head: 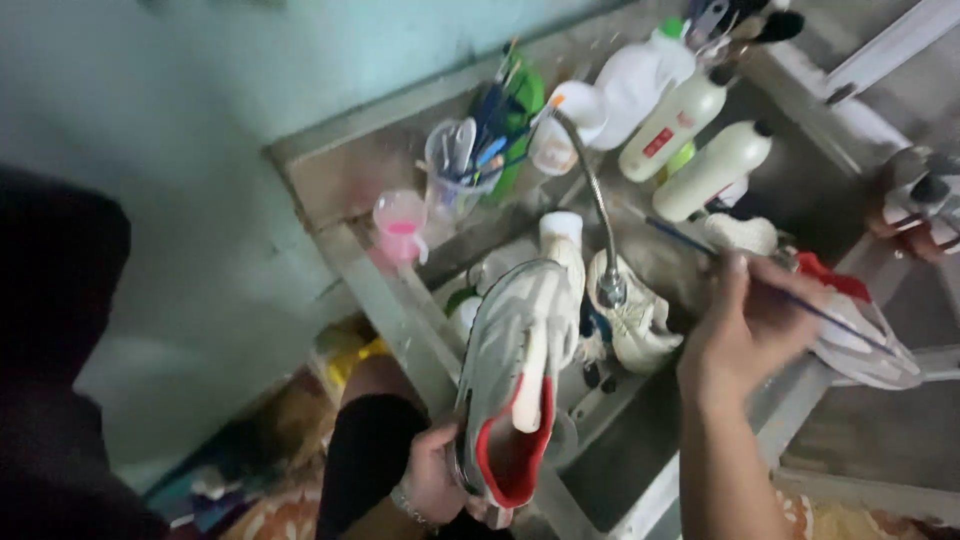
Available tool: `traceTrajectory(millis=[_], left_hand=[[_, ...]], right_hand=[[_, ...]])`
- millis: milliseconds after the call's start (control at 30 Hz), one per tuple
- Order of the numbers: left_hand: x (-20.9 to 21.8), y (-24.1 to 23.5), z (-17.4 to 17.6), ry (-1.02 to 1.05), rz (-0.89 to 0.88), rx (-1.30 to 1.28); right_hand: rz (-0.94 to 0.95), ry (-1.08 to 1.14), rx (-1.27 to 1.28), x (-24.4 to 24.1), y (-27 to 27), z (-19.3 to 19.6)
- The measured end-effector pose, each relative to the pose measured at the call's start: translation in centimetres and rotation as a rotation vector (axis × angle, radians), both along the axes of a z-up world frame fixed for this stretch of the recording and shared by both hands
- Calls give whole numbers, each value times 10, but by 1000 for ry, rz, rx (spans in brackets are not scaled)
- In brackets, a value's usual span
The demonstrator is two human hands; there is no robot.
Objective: Using a small paintbrush to apply white paint to the midsole and upper parts of a sneaker for restoration.
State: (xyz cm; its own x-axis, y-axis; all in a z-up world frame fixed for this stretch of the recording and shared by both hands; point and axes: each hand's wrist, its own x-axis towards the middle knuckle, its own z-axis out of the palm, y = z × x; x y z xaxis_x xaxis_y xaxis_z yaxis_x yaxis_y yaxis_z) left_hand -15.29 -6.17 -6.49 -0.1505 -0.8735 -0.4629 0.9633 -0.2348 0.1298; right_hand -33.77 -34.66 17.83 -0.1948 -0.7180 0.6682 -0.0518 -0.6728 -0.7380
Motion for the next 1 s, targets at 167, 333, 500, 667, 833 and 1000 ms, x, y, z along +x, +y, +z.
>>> traceTrajectory(millis=[167,333,500,667,833,1000], left_hand=[[34,-49,24,81,9,188],[35,-69,-6,129,10,164],[40,-65,-5,-169,62,-153],[42,-61,-53,-966,216,-660],[37,-44,-58,-980,191,-310],[41,-45,-47,-1132,178,-526]], right_hand=[[10,67,-34,35,-140,-30],[-67,304,287,94,-244,-56],[-83,607,356,128,-305,-90],[-72,722,490,139,-315,-99],[-174,447,352,106,-305,-90],[-80,-15,352,78,-234,-38]])
